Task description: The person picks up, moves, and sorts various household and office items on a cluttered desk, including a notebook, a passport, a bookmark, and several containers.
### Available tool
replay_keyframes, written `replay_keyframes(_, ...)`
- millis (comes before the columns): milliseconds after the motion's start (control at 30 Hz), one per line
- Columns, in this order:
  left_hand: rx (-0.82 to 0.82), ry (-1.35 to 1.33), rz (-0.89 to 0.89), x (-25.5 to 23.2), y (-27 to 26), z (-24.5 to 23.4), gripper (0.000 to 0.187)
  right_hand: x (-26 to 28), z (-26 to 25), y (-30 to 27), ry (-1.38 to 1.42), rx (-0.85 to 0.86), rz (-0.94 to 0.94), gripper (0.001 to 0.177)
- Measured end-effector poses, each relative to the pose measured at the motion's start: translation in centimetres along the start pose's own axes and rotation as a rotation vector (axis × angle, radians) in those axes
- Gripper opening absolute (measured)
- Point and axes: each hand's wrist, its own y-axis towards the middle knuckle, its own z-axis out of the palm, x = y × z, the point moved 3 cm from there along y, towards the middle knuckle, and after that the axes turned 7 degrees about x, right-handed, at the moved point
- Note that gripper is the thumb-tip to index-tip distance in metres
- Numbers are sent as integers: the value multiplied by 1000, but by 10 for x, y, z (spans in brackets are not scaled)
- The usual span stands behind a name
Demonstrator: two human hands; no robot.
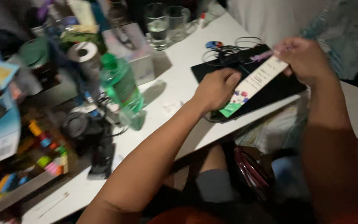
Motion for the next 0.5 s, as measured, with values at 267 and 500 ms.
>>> replay_keyframes(267,18,576,-62,26,-40,23,52,-119,6,-8,-255,-351,-218,20)
replay_keyframes(500,157,583,-120,-11,-59,24,88,-109,30,-21,-946,-776,-221,32)
